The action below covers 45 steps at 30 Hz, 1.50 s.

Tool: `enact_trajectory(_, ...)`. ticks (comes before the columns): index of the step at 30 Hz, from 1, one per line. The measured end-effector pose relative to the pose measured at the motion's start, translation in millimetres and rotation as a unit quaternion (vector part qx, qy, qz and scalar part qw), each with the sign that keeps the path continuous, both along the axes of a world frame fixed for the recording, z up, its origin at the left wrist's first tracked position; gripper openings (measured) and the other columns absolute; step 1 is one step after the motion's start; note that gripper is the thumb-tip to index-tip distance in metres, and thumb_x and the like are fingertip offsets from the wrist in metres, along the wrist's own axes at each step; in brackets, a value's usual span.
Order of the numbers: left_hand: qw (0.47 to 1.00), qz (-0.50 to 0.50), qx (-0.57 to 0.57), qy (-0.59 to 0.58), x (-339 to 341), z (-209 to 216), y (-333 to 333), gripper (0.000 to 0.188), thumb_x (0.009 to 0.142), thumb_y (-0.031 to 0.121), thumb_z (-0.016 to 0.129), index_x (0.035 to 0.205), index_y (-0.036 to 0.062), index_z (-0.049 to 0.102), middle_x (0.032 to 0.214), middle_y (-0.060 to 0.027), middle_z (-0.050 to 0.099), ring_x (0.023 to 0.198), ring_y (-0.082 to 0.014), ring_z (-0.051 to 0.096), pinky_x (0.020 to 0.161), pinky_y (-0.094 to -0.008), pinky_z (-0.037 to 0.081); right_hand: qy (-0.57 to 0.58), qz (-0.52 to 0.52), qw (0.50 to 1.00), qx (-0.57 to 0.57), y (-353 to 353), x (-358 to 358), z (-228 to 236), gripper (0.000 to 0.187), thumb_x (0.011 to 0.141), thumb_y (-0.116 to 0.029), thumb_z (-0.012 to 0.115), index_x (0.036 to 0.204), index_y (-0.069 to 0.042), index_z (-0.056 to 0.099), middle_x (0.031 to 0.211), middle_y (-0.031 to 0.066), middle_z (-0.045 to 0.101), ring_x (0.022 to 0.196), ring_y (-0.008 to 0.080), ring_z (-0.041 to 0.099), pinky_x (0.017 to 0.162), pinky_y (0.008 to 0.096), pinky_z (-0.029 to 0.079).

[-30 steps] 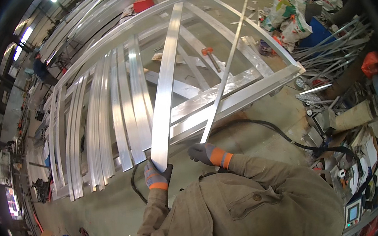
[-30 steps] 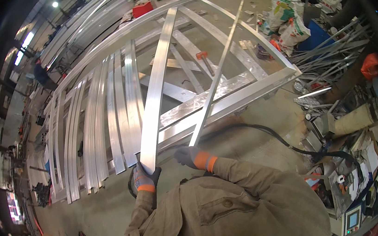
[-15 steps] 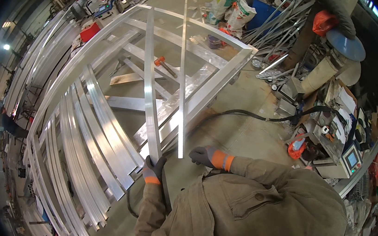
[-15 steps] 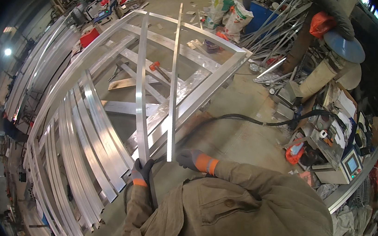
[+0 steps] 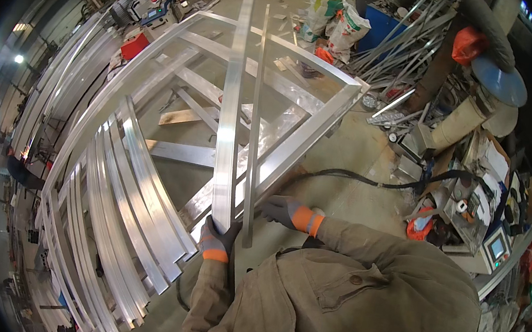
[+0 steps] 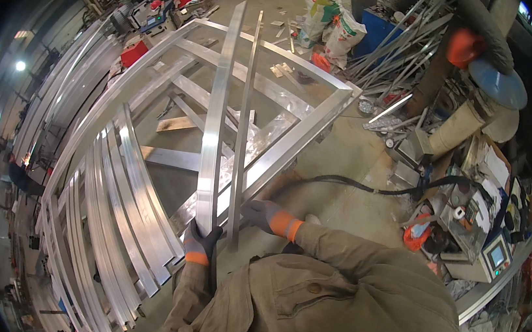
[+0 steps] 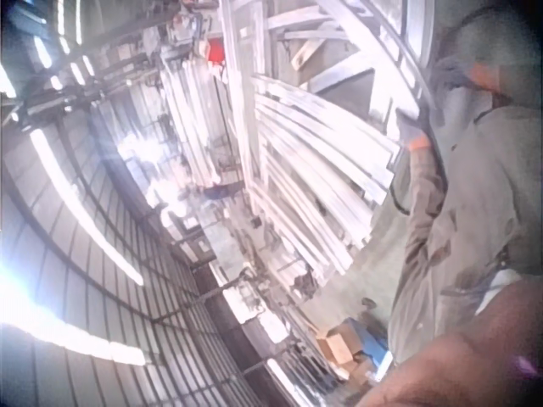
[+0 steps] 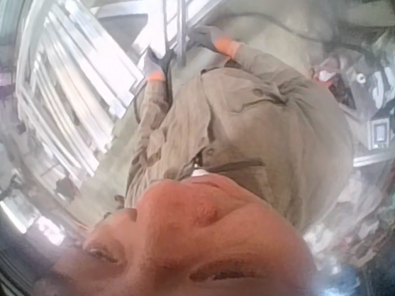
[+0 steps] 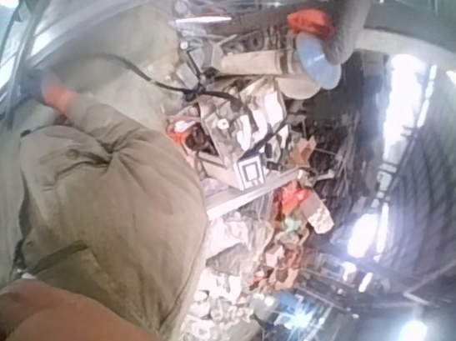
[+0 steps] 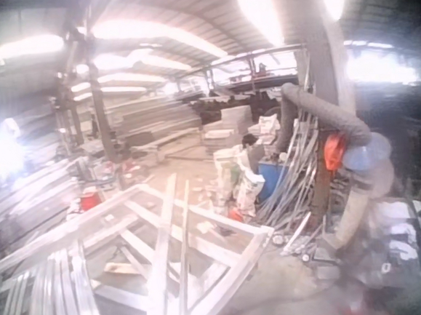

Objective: The person handles multiple long aluminum bars, aligns them into a rectangular frame, and uses an angle grinder to smooth edges and corners. The person repeatedly positions bars, grinds edges, and repositions components within the frame structure.

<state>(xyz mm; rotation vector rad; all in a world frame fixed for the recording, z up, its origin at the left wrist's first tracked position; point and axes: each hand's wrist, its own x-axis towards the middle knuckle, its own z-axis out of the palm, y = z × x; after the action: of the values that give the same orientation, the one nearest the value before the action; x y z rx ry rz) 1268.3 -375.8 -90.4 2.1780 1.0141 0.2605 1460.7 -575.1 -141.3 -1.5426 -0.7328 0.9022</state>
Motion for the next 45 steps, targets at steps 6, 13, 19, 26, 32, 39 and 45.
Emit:
enact_trajectory(6, 0.992, 0.01, 0.083, 0.091, 77, 23, -31, 0.103, 0.073, 0.059, 0.088, 0.148, -0.0054, 0.058, 0.135, -0.03, 0.071, 0.126, -0.0443, 0.068, 0.106, -0.0504, 0.055, -0.016, 0.039, 0.999, 0.004, 3, 85, 8, 0.038, 0.111, -0.038, 0.064, 0.124, -0.004, 0.076, 0.105, 0.0064, 0.078, 0.093, 0.015, 0.073, 0.08, 0.0314, 0.058)
enact_trajectory(13, 0.991, 0.022, 0.097, 0.085, 170, 31, -58, 0.104, 0.072, 0.053, 0.092, 0.15, -0.0058, 0.054, 0.137, -0.0291, 0.066, 0.127, -0.0473, 0.063, 0.108, -0.0542, 0.053, -0.037, 0.023, 0.997, 0.061, 4, 184, -43, 0.037, 0.111, -0.035, 0.067, 0.128, -0.004, 0.075, 0.106, 0.006, 0.078, 0.094, 0.0147, 0.073, 0.082, 0.031, 0.058)
enact_trajectory(19, 0.965, 0.055, 0.241, 0.084, 212, 10, -77, 0.099, 0.073, 0.04, 0.096, 0.151, -0.0044, 0.055, 0.133, -0.0262, 0.067, 0.122, -0.0462, 0.065, 0.105, -0.0532, 0.055, 0.036, 0.016, 0.999, 0.022, -1, 229, -37, 0.037, 0.107, -0.032, 0.071, 0.133, -0.006, 0.072, 0.123, 0.0123, 0.076, 0.11, 0.0251, 0.073, 0.095, 0.0376, 0.059)
enact_trajectory(26, 0.955, 0.066, 0.256, 0.137, 237, -16, -86, 0.097, 0.076, 0.045, 0.093, 0.152, -0.0022, 0.055, 0.138, -0.0243, 0.065, 0.122, -0.0422, 0.065, 0.105, -0.0526, 0.053, -0.082, -0.074, 0.993, -0.03, 44, 258, -43, 0.036, 0.106, -0.028, 0.075, 0.13, -0.002, 0.07, 0.117, 0.0095, 0.076, 0.11, 0.0153, 0.07, 0.095, 0.0316, 0.058)
enact_trajectory(32, 0.944, 0.069, 0.269, 0.181, 245, -20, -98, 0.099, 0.079, 0.047, 0.092, 0.156, -0.0008, 0.051, 0.136, -0.0198, 0.063, 0.122, -0.0394, 0.064, 0.103, -0.0513, 0.052, -0.052, -0.063, 0.992, -0.094, 63, 284, -54, 0.054, 0.101, -0.045, 0.077, 0.127, 0.002, 0.068, 0.12, 0.0148, 0.074, 0.116, 0.023, 0.069, 0.101, 0.0316, 0.055)
enact_trajectory(39, 0.941, 0.074, 0.247, 0.22, 249, -25, -111, 0.099, 0.087, 0.04, 0.086, 0.166, 0.0011, 0.039, 0.14, -0.0166, 0.058, 0.124, -0.0366, 0.061, 0.103, -0.0505, 0.049, 0.117, 0.006, 0.972, -0.202, 79, 286, -57, 0.083, 0.095, -0.061, 0.078, 0.153, -0.005, 0.056, 0.107, 0.012, 0.071, 0.097, 0.0236, 0.07, 0.072, 0.0405, 0.06)
enact_trajectory(45, 0.934, 0.054, 0.254, 0.246, 248, -46, -121, 0.097, 0.091, 0.032, 0.082, 0.17, 0.0026, 0.034, 0.156, -0.0216, 0.053, 0.137, -0.0377, 0.056, 0.109, -0.0514, 0.047, 0.168, 0.016, 0.973, -0.156, 71, 270, -29, 0.093, 0.092, -0.068, 0.078, 0.153, -0.002, 0.055, 0.12, 0.0131, 0.069, 0.104, 0.0242, 0.067, 0.074, 0.0391, 0.059)
